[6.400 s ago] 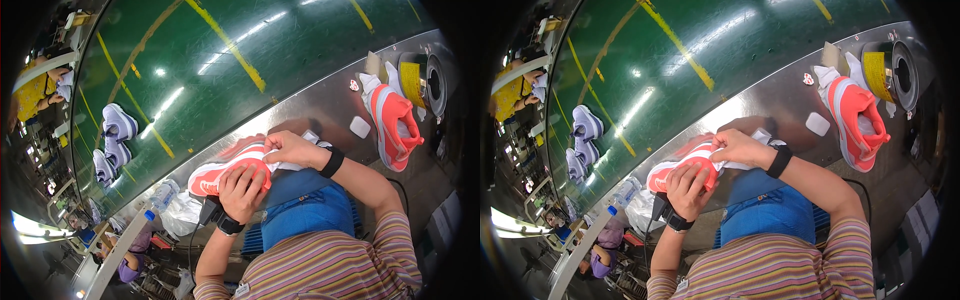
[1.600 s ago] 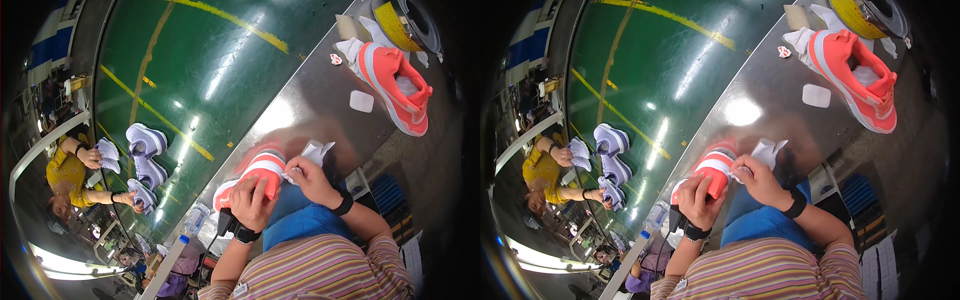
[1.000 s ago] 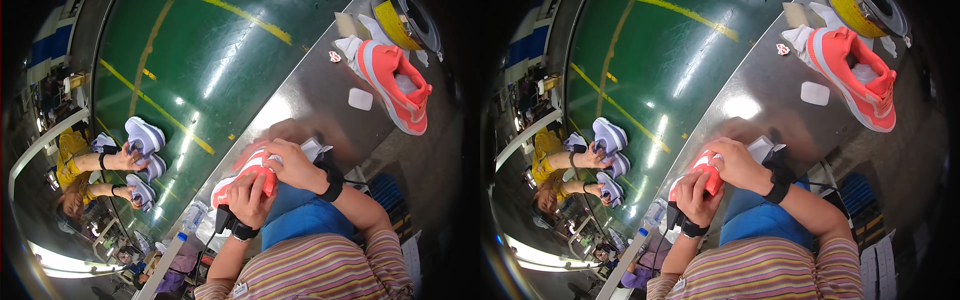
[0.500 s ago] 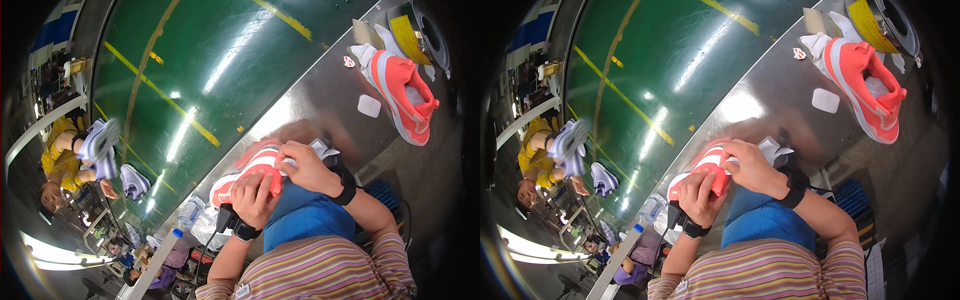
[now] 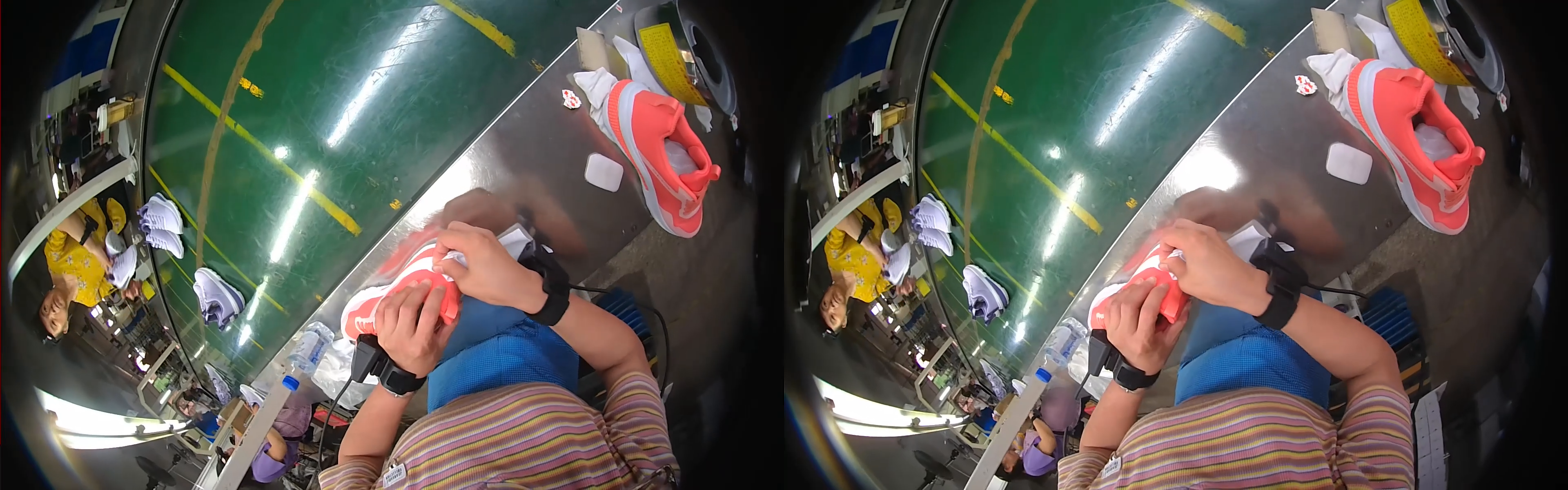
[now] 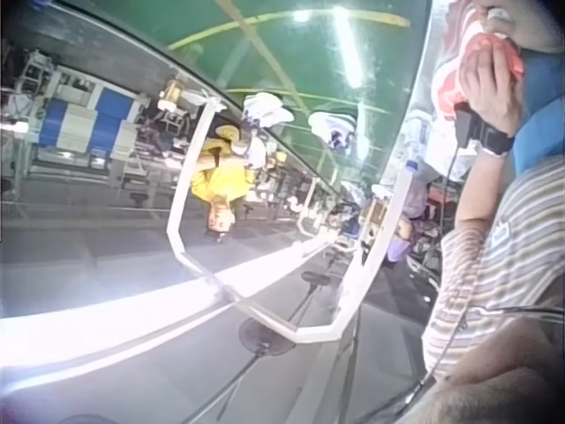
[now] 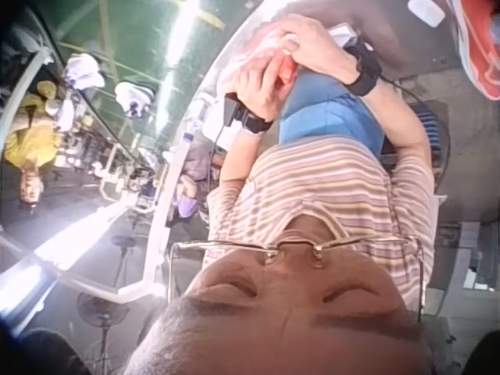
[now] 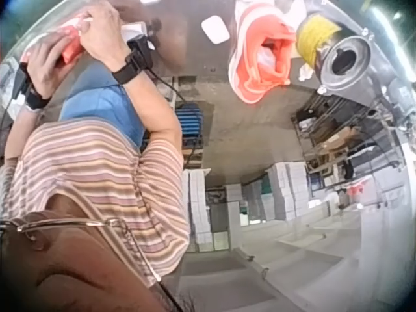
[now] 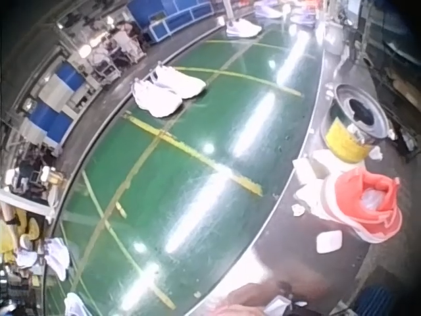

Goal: Checking shoes for defects and cleaning them on a factory assembly line.

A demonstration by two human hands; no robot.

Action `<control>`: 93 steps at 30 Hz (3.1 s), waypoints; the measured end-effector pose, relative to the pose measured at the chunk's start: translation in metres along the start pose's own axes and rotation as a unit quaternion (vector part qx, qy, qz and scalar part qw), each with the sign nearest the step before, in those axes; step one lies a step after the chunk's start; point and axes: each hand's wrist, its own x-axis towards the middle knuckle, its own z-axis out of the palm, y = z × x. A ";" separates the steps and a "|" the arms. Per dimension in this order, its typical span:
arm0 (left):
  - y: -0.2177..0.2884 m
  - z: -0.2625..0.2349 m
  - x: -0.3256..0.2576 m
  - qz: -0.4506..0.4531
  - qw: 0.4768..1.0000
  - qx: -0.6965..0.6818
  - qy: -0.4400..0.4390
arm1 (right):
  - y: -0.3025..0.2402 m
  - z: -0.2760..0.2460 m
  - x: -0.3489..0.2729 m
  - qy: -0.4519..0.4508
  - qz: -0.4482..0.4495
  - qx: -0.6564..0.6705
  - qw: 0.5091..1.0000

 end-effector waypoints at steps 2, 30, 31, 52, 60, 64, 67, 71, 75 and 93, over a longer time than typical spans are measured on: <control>-0.002 0.000 -0.002 0.000 1.000 0.003 0.001 | 0.001 0.001 -0.004 -0.004 -0.005 0.002 1.000; -0.001 -0.002 -0.002 -0.004 1.000 -0.007 0.015 | -0.009 -0.005 -0.016 -0.029 -0.002 -0.056 0.998; 0.000 -0.002 -0.002 -0.004 1.000 -0.006 0.019 | -0.009 -0.005 -0.015 -0.027 -0.015 -0.067 0.997; -0.001 -0.001 -0.004 -0.009 1.000 0.007 0.020 | 0.006 -0.002 -0.007 -0.014 -0.082 0.019 0.996; 0.000 -0.001 -0.003 -0.002 1.000 0.012 0.018 | 0.004 0.003 -0.029 0.039 -0.087 -0.030 0.995; 0.001 -0.001 -0.001 -0.002 1.000 0.014 0.022 | 0.009 0.011 -0.045 0.110 -0.061 -0.019 0.992; 0.000 -0.001 0.000 0.002 1.000 0.014 0.021 | 0.023 0.012 -0.070 0.106 -0.035 -0.023 0.993; 0.000 -0.001 -0.003 -0.004 0.999 0.024 0.021 | 0.010 0.006 -0.074 0.102 0.034 0.039 0.993; 0.000 0.001 -0.004 -0.004 1.000 0.015 0.020 | 0.017 0.019 -0.051 0.133 -0.047 0.044 0.989; 0.000 -0.014 -0.010 -0.074 0.995 -0.004 -0.066 | -0.010 -0.009 0.006 0.066 -0.103 -0.099 0.988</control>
